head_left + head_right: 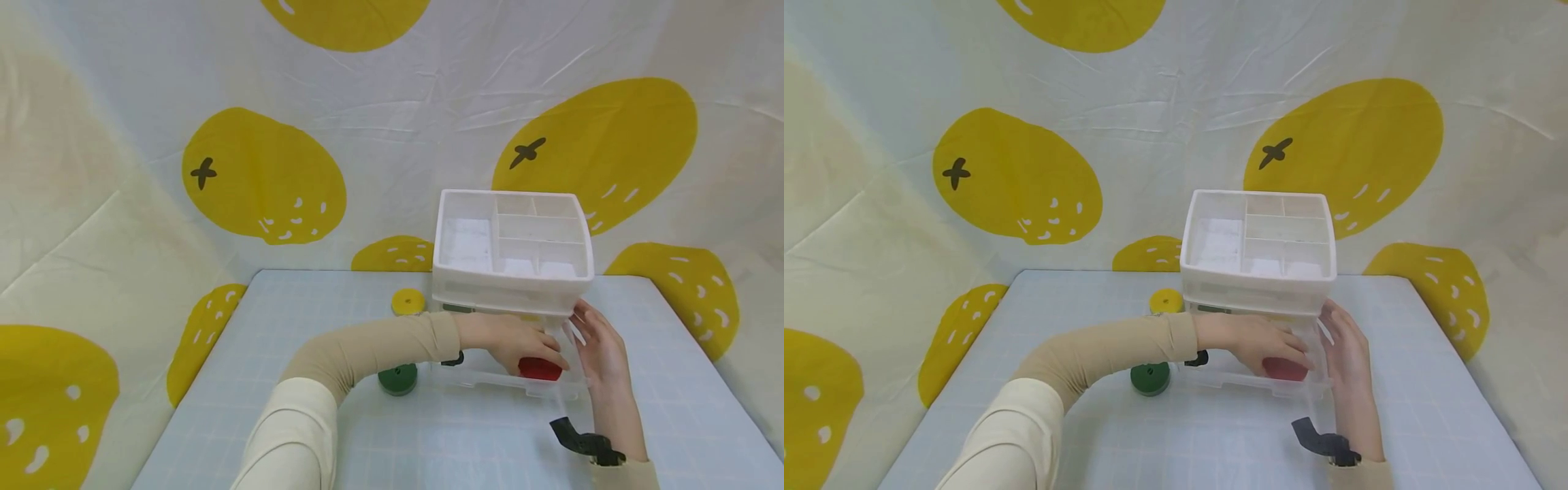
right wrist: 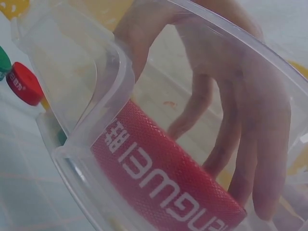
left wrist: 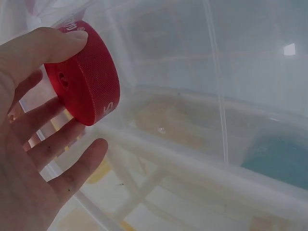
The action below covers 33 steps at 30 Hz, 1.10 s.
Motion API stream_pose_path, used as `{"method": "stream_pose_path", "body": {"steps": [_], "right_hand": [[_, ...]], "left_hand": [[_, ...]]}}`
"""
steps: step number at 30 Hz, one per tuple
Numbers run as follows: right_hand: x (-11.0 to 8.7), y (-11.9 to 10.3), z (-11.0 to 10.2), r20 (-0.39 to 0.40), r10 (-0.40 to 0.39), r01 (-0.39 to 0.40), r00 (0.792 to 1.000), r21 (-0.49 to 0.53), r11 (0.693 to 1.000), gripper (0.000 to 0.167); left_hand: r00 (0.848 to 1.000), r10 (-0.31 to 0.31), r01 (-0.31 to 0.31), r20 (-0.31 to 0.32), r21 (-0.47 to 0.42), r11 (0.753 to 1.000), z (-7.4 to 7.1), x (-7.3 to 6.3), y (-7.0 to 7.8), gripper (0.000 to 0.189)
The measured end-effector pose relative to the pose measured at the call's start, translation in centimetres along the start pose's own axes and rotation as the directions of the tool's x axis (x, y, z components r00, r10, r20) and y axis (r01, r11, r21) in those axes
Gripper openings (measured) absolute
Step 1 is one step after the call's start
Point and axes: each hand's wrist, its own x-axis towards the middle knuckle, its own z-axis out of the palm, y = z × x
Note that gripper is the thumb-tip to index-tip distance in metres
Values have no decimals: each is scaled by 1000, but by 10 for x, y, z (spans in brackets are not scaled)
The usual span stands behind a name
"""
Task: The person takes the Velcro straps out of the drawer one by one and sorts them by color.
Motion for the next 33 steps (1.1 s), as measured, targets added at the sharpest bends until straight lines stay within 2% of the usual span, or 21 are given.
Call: {"method": "stream_pose_path", "body": {"steps": [7,14,17,21,27,33], "right_hand": [[1,0,0,12,-16,16,1000,20,1000,38],[0,2,0,1,-20,20,1000,-29,999,47],[0,2,0,0,-22,22,1000,-44,999,48],[0,2,0,7,-20,20,1000,-32,999,46],[0,0,1,-6,-13,13,1000,-36,999,42],[0,0,2,1,-31,31,1000,-53,998,43]], "left_hand": [[1000,-12,11,-26,-13,1000,1,-3,-2,66],[996,-18,19,-92,9,1000,-1,-14,-5,62],[993,-23,21,-119,-19,1000,-4,-20,-6,61],[986,-32,27,-163,-34,999,-5,-32,-8,60],[974,-82,70,-210,-62,996,-5,-50,-11,60],[949,-122,87,-292,-131,988,0,-68,-12,60]]}}
